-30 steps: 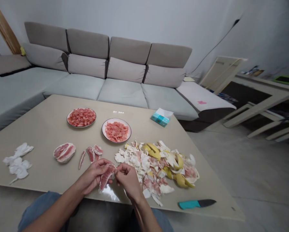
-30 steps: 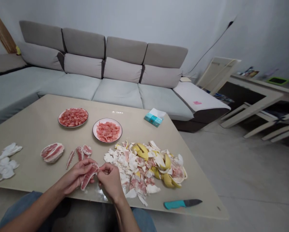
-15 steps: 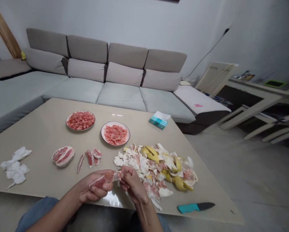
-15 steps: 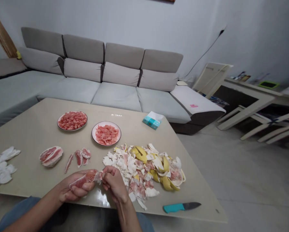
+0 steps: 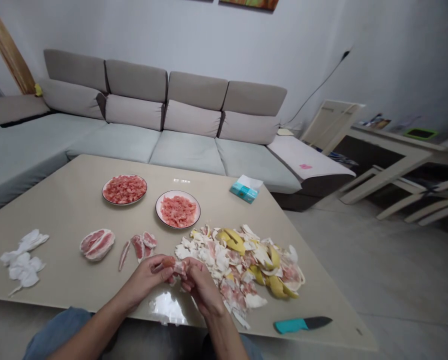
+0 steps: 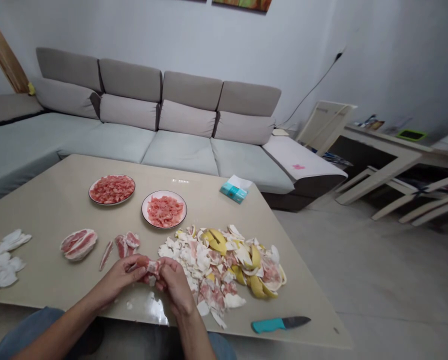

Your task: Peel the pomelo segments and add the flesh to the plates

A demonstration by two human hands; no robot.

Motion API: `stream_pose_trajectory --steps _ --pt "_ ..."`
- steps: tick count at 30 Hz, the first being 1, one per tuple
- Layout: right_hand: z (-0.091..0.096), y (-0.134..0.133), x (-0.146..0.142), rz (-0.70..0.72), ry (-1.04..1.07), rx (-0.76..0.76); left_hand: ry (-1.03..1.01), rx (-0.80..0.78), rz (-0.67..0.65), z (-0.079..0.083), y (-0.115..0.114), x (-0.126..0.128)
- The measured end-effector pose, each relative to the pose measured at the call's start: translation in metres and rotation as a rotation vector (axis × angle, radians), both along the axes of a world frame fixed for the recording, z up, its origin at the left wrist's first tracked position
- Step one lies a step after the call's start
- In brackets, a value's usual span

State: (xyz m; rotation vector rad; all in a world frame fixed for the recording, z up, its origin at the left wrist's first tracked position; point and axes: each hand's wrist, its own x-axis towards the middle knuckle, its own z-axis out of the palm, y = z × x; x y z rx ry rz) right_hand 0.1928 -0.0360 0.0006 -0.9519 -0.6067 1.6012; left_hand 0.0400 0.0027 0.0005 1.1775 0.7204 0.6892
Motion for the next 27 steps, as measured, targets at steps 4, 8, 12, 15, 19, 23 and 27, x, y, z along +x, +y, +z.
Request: stream_pose_trajectory --steps 4,8,12,15,19,23,27 --pt "0.006 0.0 0.01 -0.054 0.024 0.014 -0.157 -0.288 0.016 0.006 0.002 -0.008" --pt "0.007 0.001 0.041 -0.281 -0.032 0.065 -0.308 -0.392 0.171 0.009 0.01 -0.02" --pt "0.003 0.002 0.074 -0.547 -0.287 0.094 -0.345 -0.411 0.126 0.012 0.012 -0.022" --pt "0.003 -0.001 0.088 -0.697 -0.63 0.064 -0.298 -0.38 0.079 0.014 0.009 -0.018" --pt "0.003 -0.004 0.095 -0.855 -1.017 0.063 -0.183 -0.282 0.153 0.012 0.007 -0.014" --pt "0.001 -0.004 0.091 -0.934 -1.18 0.15 0.01 -0.136 0.205 0.013 0.009 -0.016" --pt "0.005 -0.005 0.069 -0.635 -1.04 0.267 0.208 0.111 0.235 0.016 0.008 -0.016"
